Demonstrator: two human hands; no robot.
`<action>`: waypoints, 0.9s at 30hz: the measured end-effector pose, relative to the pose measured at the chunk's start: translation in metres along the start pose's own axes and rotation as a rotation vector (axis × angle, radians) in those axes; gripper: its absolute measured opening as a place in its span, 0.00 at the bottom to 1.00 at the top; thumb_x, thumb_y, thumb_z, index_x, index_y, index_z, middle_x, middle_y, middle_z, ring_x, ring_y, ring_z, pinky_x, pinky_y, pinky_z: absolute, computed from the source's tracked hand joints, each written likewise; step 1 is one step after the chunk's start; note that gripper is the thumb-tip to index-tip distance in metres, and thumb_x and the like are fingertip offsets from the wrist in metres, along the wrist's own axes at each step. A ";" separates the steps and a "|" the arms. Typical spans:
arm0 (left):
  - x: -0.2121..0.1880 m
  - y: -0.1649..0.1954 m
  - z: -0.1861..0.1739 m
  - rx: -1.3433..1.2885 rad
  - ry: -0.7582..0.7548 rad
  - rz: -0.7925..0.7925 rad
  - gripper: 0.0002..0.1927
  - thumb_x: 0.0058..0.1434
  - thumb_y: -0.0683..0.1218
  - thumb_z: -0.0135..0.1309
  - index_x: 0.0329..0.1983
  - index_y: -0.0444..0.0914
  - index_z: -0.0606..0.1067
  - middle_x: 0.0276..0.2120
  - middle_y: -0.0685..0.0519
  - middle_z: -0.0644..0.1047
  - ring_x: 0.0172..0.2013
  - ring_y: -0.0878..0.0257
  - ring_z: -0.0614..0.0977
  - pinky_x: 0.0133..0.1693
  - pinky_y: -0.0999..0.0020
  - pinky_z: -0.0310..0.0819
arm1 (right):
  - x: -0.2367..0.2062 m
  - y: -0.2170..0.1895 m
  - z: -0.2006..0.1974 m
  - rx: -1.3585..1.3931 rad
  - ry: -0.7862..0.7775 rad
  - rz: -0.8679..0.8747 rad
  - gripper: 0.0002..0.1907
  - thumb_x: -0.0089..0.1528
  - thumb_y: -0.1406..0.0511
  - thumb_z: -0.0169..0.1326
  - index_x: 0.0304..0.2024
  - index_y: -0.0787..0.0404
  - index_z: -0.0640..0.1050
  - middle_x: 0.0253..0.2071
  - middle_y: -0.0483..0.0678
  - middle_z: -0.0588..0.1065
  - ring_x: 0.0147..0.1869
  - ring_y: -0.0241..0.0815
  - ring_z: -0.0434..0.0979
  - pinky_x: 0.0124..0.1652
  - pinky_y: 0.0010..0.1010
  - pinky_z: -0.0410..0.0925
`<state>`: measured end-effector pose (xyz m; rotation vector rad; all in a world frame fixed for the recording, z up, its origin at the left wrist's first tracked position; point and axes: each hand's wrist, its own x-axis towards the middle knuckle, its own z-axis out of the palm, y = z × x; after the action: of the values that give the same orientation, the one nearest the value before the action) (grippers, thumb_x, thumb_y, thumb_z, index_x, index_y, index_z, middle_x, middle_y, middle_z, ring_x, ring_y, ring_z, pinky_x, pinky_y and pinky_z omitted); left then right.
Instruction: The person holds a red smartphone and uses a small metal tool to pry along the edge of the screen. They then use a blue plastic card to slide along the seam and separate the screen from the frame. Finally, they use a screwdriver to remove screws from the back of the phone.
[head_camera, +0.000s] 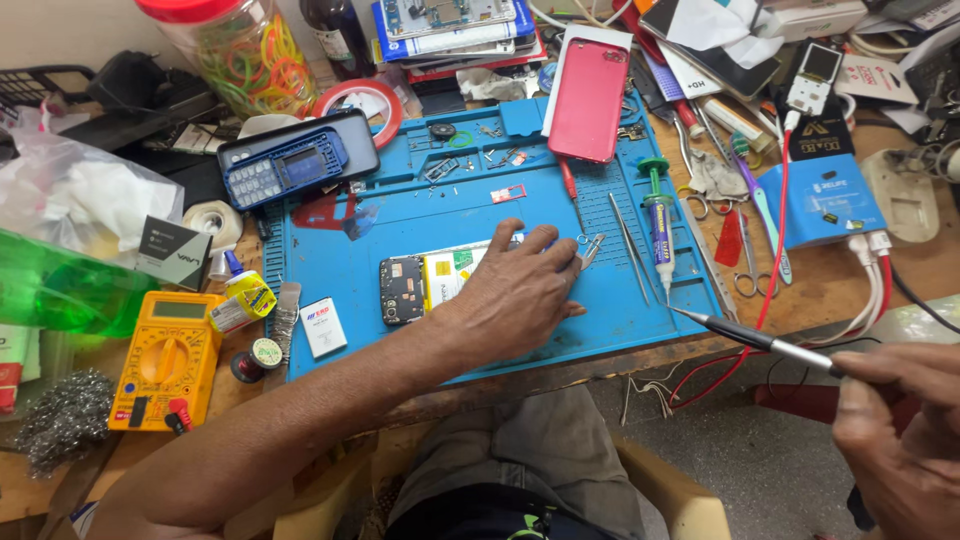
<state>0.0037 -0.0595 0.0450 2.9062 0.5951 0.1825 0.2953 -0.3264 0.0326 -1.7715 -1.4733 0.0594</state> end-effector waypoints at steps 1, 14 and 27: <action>0.001 0.002 0.003 0.018 -0.008 0.014 0.26 0.67 0.55 0.54 0.58 0.30 0.73 0.52 0.43 0.73 0.56 0.52 0.71 0.59 0.41 0.60 | -0.001 0.000 -0.002 -0.036 -0.005 0.012 0.08 0.72 0.72 0.53 0.54 0.65 0.73 0.49 0.50 0.70 0.41 0.33 0.73 0.46 0.20 0.68; 0.059 -0.043 0.020 -0.350 0.171 0.055 0.08 0.50 0.34 0.58 0.33 0.33 0.73 0.32 0.44 0.77 0.38 0.45 0.80 0.39 0.49 0.72 | 0.006 -0.020 0.010 0.107 0.062 0.083 0.11 0.69 0.73 0.53 0.55 0.68 0.74 0.49 0.54 0.71 0.41 0.36 0.76 0.41 0.21 0.70; 0.058 -0.030 -0.002 -0.885 0.141 0.290 0.14 0.60 0.37 0.60 0.49 0.38 0.78 0.41 0.50 0.83 0.40 0.58 0.86 0.42 0.63 0.83 | 0.046 -0.073 0.036 0.218 -0.047 0.017 0.12 0.66 0.75 0.56 0.52 0.62 0.77 0.47 0.48 0.70 0.43 0.32 0.77 0.41 0.20 0.77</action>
<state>0.0448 -0.0095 0.0460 2.0982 0.0527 0.5335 0.2332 -0.2690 0.0725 -1.6151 -1.4274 0.2626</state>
